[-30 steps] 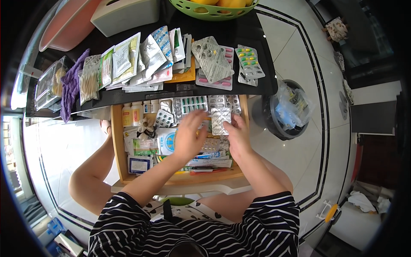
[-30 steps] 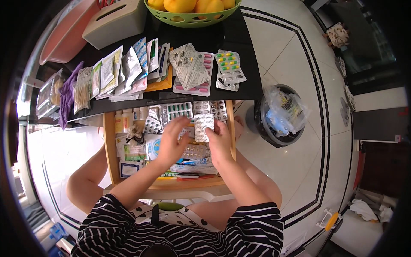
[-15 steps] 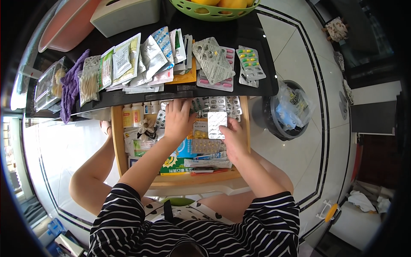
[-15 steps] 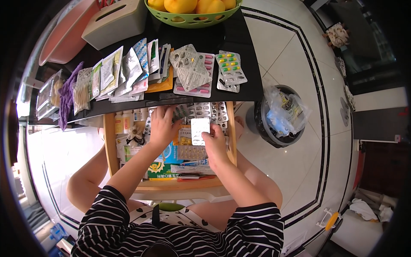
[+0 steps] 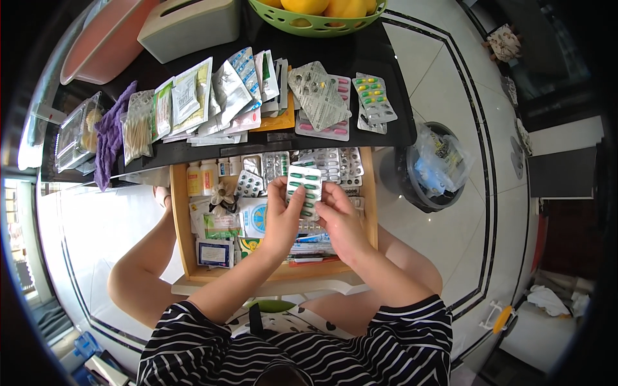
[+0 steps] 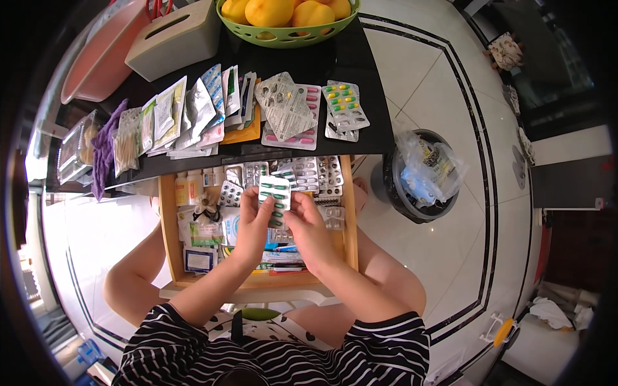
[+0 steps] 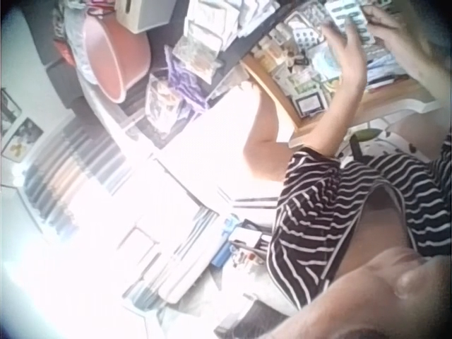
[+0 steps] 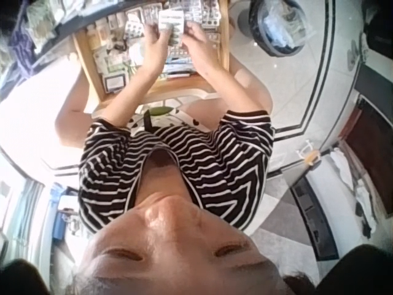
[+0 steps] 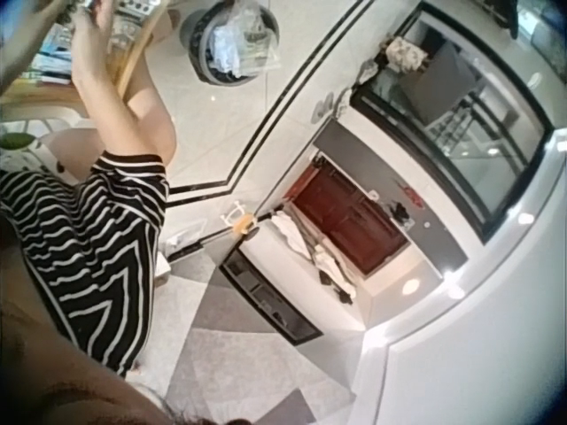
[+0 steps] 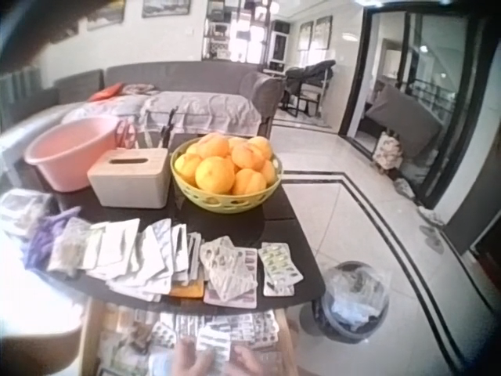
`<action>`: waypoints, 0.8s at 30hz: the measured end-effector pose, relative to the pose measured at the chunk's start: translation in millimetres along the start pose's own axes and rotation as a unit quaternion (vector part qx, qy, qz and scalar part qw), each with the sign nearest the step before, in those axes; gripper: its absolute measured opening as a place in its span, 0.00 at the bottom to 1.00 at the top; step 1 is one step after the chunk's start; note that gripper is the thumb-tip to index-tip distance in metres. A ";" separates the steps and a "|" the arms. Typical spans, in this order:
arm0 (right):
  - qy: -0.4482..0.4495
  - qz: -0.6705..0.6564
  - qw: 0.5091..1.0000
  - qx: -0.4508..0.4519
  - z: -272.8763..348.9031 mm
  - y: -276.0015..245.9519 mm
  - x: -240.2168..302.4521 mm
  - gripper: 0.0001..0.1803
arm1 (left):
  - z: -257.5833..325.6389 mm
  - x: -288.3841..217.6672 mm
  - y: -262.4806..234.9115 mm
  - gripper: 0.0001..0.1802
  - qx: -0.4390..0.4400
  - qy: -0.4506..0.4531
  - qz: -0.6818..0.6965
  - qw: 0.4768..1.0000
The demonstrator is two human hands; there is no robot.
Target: The person organizes various medication packets and blister packs by taking them out of a drawer and placing them on a black surface.
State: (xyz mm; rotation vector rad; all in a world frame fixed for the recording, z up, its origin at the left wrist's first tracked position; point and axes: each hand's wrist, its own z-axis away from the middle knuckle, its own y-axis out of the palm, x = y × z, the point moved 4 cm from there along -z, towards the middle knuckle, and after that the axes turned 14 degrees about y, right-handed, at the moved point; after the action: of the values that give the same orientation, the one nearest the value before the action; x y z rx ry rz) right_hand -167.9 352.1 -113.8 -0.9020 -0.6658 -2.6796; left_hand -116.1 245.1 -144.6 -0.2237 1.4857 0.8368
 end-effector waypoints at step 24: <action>-0.333 0.190 0.915 -0.124 -3.1 -9.1 207.9 0.17 | -73.4 -120.3 100.5 0.36 0.241 0.072 0.030 0.967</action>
State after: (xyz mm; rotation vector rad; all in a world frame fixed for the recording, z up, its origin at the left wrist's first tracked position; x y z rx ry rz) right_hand -335.3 342.7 9.5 -1.8344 -0.2137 -2.1094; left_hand -219.3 229.1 -6.6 0.1280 1.7924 0.4899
